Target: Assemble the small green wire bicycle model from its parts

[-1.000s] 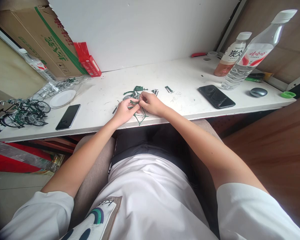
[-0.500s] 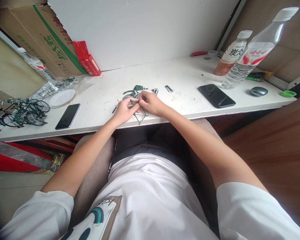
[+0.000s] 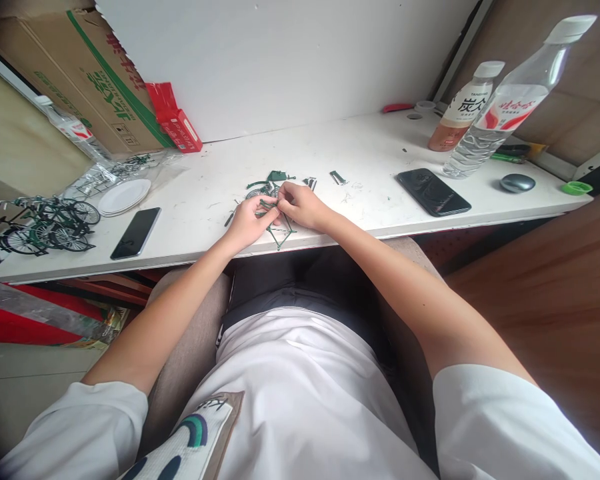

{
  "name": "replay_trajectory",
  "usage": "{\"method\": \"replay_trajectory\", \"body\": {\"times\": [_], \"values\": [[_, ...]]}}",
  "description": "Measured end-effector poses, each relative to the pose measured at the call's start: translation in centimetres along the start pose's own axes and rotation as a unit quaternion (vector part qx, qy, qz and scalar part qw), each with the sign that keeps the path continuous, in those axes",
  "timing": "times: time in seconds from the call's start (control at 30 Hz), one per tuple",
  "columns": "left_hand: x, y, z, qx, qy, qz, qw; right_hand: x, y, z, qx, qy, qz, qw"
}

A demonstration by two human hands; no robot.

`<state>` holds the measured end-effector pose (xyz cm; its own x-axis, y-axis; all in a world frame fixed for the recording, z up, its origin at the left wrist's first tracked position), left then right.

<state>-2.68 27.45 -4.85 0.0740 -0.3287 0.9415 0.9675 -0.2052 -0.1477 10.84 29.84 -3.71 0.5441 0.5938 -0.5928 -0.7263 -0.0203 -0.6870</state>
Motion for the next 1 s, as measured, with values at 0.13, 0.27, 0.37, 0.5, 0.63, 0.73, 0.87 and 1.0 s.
{"method": "replay_trajectory", "body": {"times": [0.13,0.27,0.37,0.5,0.63,0.73,0.87,1.0], "values": [[0.01,-0.02,0.03,-0.004,0.009,0.007,1.0,0.08,0.09,-0.02,-0.003,-0.003,-0.002,1.0],[-0.08,-0.06,0.07,-0.005,0.011,0.007,1.0,-0.05,0.05,-0.04,-0.004,-0.006,-0.003,1.0],[-0.17,-0.1,0.06,-0.001,0.008,0.003,1.0,-0.14,-0.04,-0.08,-0.003,-0.003,-0.004,1.0],[-0.17,-0.1,0.04,0.0,0.009,-0.003,1.0,-0.21,-0.09,-0.12,-0.004,-0.001,-0.004,1.0],[-0.13,-0.06,0.03,0.0,0.007,-0.003,1.0,-0.16,-0.08,-0.1,-0.004,-0.001,-0.006,1.0],[-0.11,-0.04,0.02,0.002,0.001,-0.002,1.0,-0.25,-0.11,-0.08,-0.003,-0.003,-0.006,1.0],[-0.04,-0.01,0.01,0.002,0.0,-0.003,1.0,-0.37,-0.16,-0.06,-0.002,-0.002,-0.005,1.0],[-0.08,-0.04,-0.01,0.001,-0.002,-0.002,1.0,-0.4,-0.14,-0.07,-0.002,-0.003,-0.005,1.0]]}}
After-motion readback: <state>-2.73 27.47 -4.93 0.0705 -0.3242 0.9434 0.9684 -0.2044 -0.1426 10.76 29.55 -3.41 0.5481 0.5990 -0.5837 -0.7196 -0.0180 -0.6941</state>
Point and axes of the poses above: each hand's wrist, its own z-axis towards the middle knuckle, its own y-axis out of the palm, x = y × z, the point moved 10 cm from there along z, towards the middle knuckle, and after that the axes turned 15 degrees about -z, right-handed, at the moved point
